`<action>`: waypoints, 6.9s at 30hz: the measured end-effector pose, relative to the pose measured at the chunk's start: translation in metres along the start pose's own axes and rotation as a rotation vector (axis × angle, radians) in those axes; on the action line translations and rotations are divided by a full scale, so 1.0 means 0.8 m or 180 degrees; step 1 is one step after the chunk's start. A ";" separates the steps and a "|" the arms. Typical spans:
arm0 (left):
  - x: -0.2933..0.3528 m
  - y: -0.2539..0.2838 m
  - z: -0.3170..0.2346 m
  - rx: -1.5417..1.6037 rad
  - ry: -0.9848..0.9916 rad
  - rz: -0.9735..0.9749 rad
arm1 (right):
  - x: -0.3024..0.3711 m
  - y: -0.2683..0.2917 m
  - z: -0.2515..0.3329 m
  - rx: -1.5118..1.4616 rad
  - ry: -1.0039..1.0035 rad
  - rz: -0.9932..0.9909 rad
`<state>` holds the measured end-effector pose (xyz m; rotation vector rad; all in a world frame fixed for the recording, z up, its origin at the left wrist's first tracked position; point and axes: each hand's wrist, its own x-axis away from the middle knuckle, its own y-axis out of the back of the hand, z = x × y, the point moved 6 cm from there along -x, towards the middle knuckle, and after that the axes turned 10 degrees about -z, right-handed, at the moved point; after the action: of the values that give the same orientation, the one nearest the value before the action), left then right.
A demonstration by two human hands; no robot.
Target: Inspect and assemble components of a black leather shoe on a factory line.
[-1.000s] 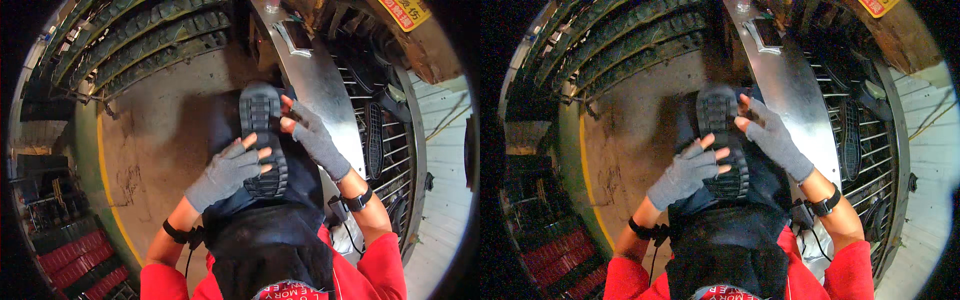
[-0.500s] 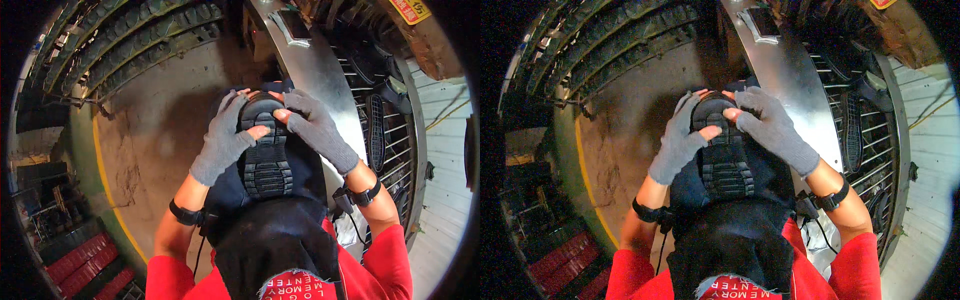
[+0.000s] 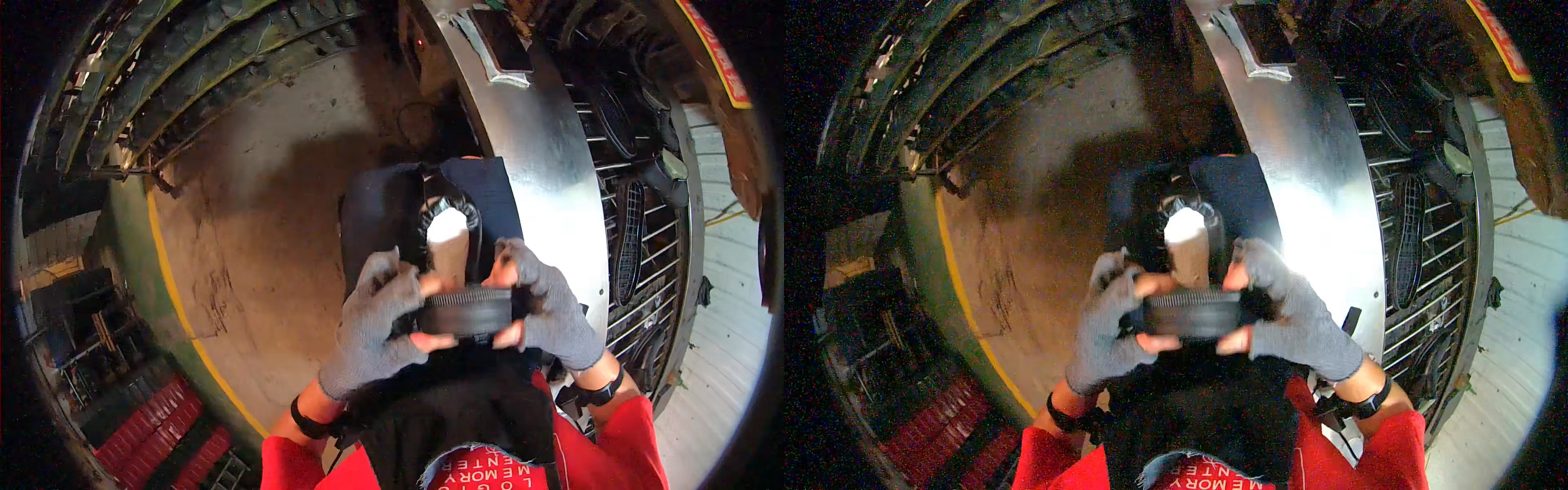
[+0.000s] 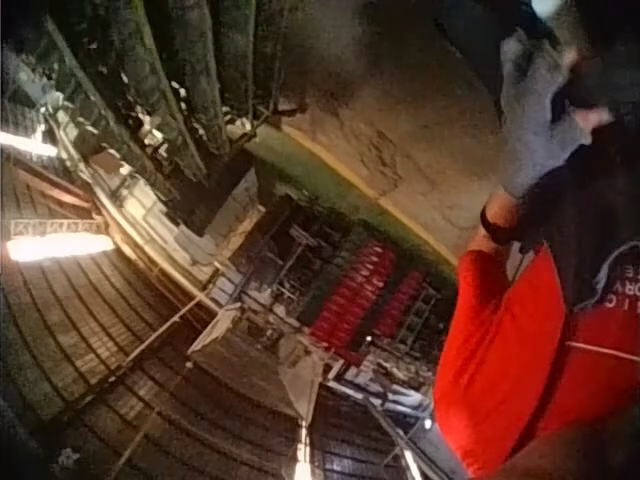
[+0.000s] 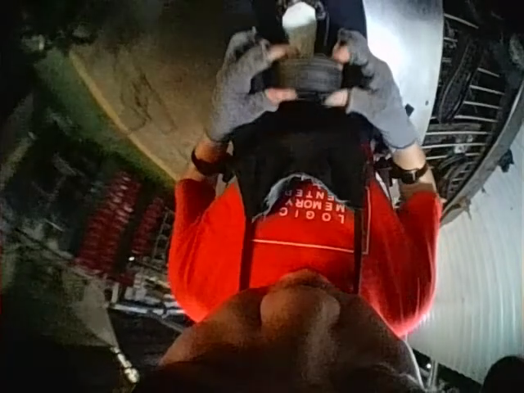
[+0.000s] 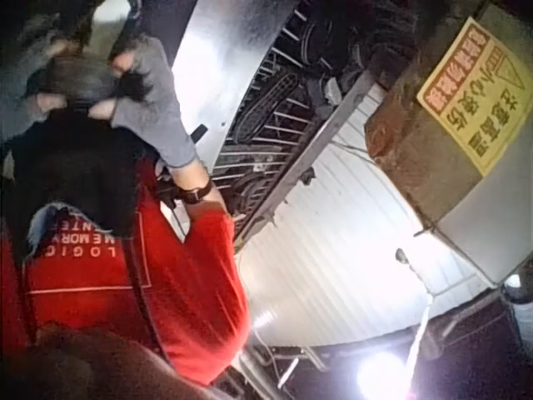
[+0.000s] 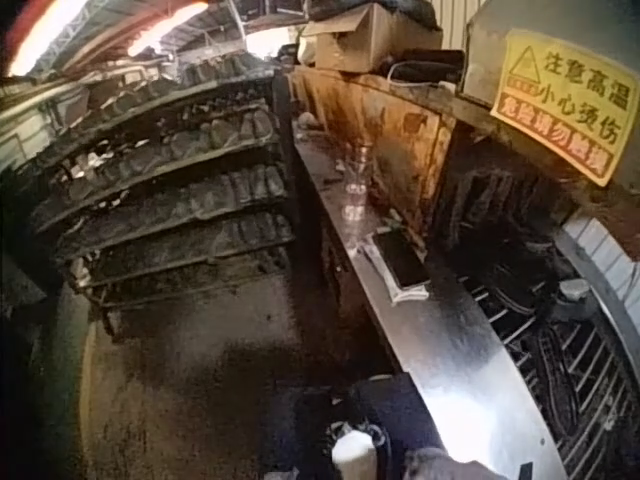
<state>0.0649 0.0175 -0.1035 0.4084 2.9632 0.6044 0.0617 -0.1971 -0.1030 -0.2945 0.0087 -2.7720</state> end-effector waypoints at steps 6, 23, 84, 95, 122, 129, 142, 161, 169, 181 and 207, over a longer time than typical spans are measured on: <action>-0.051 -0.009 0.024 0.0327 0.0449 -0.0698 | -0.052 0.013 -0.033 -0.0369 -0.0635 -0.1031; -0.130 0.002 0.076 0.0951 0.0916 -0.0038 | -0.145 0.044 -0.052 0.0763 -0.0292 -0.0213; -0.021 -0.117 0.079 0.2404 0.1633 -0.0291 | -0.005 0.240 0.069 0.3872 0.2656 -0.0816; 0.029 -0.145 0.091 0.1947 0.2073 -0.0037 | 0.153 0.504 -0.093 0.5532 -0.0706 -0.2558; 0.025 -0.081 0.086 0.0487 0.0288 -0.1161 | 0.299 0.383 -0.207 -0.1666 -0.0591 -0.3142; -0.065 -0.104 -0.023 0.2397 0.0168 -0.0119 | 0.257 0.203 -0.151 -0.1895 -0.0751 -0.1810; -0.081 -0.079 -0.065 0.3669 0.0317 -0.0089 | 0.091 0.008 -0.049 -0.1863 -0.1088 -0.0498; -0.098 -0.069 0.002 0.3308 0.0618 0.0815 | 0.123 0.103 -0.044 -0.1856 -0.0675 -0.1999; -0.125 -0.021 -0.034 0.3794 0.0450 -0.0487 | 0.049 0.004 -0.059 -0.2748 -0.0911 -0.0847; -0.102 -0.034 -0.045 0.3461 0.0145 0.0378 | 0.047 -0.019 -0.061 -0.2093 -0.0788 -0.0642; 0.006 0.054 -0.026 0.3225 -0.0152 -0.0853 | 0.047 -0.038 0.018 0.0373 -0.0663 0.0058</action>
<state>0.0677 0.0492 -0.0674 0.0556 2.9484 -0.9505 0.0200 -0.1812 -0.0800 -0.5471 -0.2010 -2.6967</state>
